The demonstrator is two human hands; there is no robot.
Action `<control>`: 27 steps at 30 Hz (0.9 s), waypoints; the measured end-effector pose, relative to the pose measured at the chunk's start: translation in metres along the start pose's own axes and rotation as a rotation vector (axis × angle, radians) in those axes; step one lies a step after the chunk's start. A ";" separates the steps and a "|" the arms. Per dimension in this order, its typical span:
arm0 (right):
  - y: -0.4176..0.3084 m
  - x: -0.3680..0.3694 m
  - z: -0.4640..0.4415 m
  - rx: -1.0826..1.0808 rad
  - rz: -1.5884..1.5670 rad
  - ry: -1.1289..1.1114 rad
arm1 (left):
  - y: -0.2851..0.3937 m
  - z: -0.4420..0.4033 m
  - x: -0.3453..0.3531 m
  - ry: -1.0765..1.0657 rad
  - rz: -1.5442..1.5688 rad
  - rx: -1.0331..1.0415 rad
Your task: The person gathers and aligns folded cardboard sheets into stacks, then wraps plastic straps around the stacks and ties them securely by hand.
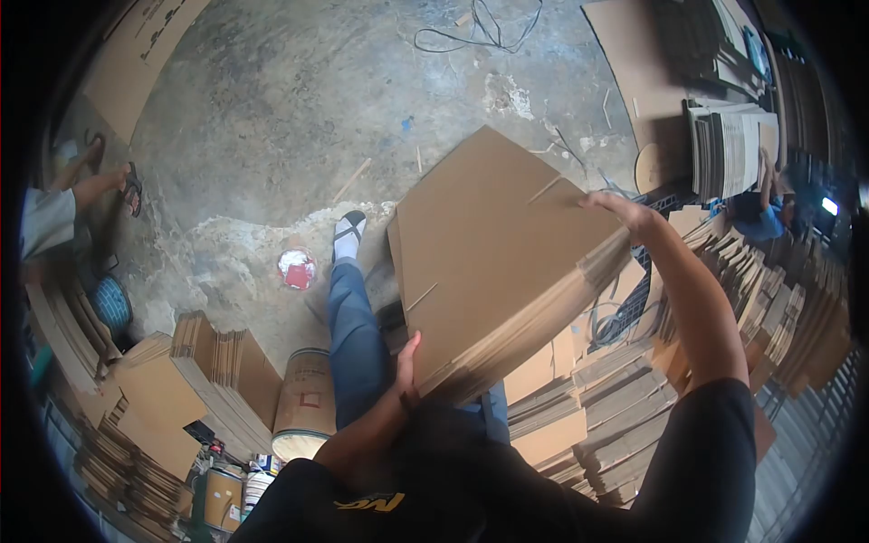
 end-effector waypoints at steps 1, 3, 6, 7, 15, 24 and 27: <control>0.024 -0.010 0.017 -0.058 -0.038 0.005 | 0.004 0.002 0.003 -0.011 0.005 -0.005; 0.044 -0.012 0.052 0.038 -0.197 0.088 | 0.017 -0.008 0.006 -0.018 -0.146 0.022; 0.007 0.026 0.106 0.311 -0.404 0.405 | 0.040 -0.058 0.000 -0.116 -0.227 0.030; 0.017 0.026 0.114 0.298 -0.426 0.509 | 0.056 -0.081 0.002 -0.166 -0.245 0.025; 0.005 0.061 0.054 0.215 -0.346 0.952 | 0.174 -0.333 0.033 -0.388 -0.385 -0.150; 0.081 0.207 -0.048 0.374 -0.364 1.139 | 0.258 -0.379 -0.101 0.054 -0.639 -0.341; 0.121 0.286 -0.113 0.303 -0.238 1.098 | 0.299 -0.337 -0.070 0.684 -1.616 0.135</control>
Point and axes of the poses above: each hand's wrist, its own z-axis away from the middle knuckle, its own x-axis out of the palm, y = z × x, the point moved 2 cm from there along -z, towards the middle knuckle, and after that the axes turned 2 degrees about x, right-handed, at the moved point
